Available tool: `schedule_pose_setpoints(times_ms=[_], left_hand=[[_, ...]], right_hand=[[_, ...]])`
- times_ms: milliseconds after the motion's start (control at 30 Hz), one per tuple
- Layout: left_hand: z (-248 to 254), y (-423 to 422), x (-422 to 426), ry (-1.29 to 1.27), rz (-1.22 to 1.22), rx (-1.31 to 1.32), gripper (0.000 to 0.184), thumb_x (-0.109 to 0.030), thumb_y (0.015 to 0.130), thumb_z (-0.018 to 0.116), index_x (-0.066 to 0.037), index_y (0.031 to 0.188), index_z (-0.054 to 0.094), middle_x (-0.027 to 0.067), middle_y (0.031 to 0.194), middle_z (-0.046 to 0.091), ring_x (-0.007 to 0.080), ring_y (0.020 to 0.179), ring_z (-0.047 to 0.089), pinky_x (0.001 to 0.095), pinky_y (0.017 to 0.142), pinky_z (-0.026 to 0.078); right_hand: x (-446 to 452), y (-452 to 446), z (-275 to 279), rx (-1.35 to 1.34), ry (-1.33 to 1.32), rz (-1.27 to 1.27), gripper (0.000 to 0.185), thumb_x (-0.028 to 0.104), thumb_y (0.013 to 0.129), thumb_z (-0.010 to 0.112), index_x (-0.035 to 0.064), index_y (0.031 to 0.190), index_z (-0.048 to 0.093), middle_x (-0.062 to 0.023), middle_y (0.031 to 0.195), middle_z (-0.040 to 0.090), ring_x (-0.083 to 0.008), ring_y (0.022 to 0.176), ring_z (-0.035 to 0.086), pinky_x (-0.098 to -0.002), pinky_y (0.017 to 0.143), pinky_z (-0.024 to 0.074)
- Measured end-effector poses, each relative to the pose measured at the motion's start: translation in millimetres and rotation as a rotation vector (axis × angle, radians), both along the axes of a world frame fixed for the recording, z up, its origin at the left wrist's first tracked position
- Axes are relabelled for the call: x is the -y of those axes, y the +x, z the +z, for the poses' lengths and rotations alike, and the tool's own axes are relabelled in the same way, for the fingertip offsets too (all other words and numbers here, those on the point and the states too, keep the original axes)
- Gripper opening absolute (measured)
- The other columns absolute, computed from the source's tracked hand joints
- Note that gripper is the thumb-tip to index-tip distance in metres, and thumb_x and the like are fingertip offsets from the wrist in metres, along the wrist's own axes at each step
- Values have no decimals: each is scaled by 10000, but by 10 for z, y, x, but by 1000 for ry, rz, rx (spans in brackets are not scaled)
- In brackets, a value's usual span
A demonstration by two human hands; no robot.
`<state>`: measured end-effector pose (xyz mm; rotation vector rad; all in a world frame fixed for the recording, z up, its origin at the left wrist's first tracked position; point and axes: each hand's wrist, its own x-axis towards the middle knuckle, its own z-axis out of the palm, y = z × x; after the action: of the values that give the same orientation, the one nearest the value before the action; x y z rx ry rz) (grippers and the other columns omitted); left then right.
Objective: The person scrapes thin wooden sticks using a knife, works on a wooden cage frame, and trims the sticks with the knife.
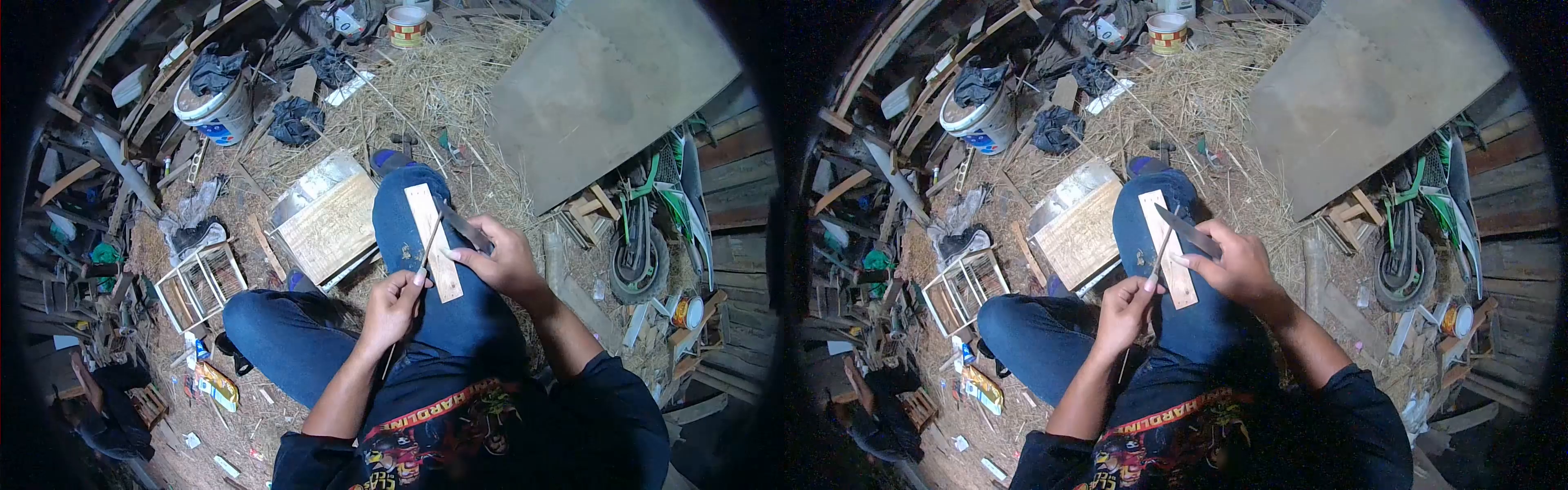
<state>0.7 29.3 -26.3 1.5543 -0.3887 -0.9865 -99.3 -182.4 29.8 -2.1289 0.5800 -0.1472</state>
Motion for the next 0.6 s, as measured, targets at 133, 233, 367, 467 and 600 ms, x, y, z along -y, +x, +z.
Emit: schedule_pose_setpoints(times_ms=[133, 233, 367, 467, 600], left_hand=[[173, 55, -10, 27, 21, -58, 331, -294, 1094, 598, -22, 969, 739, -79, 607, 501, 20, 517, 409, 233, 487, 284], [111, 130, -70, 30, -23, -46, 315, -286, 1093, 599, -26, 982, 738, -79, 613, 506, 20, 515, 423, 230, 484, 294], [-29, 176, -127, -64, 53, -41, 310, -293, 1089, 607, -29, 988, 735, -67, 616, 518, 27, 501, 428, 229, 470, 306], [-64, 186, -174, -64, 120, -59, 314, -305, 1090, 602, -33, 994, 726, -53, 616, 525, 35, 491, 423, 230, 460, 310], [-53, 202, -190, -82, 172, -136, 314, -295, 1096, 589, -26, 1004, 722, -46, 607, 523, 39, 486, 414, 224, 461, 318]], right_hand=[[40, 88, -169, 265, -140, 76, 315, 243, 861, 799, 73, 1109, 707, -172, 862, 743, -325, 798, 760, -415, 692, 565], [7, 184, -4, 262, -138, 164, 288, 215, 844, 808, 67, 1075, 719, -169, 882, 746, -315, 815, 763, -406, 699, 564], [-108, 279, 176, 29, -73, 19, 454, 315, 834, 833, 49, 1165, 674, -212, 930, 740, -366, 880, 758, -432, 738, 567], [-263, 250, 197, -111, -100, -16, 644, 400, 826, 838, 16, 1283, 596, -244, 978, 727, -435, 930, 737, -485, 781, 571], [-412, 174, -168, -41, -250, 9, 651, 380, 836, 817, 7, 1318, 587, -241, 1110, 717, -459, 934, 725, -529, 828, 582]])
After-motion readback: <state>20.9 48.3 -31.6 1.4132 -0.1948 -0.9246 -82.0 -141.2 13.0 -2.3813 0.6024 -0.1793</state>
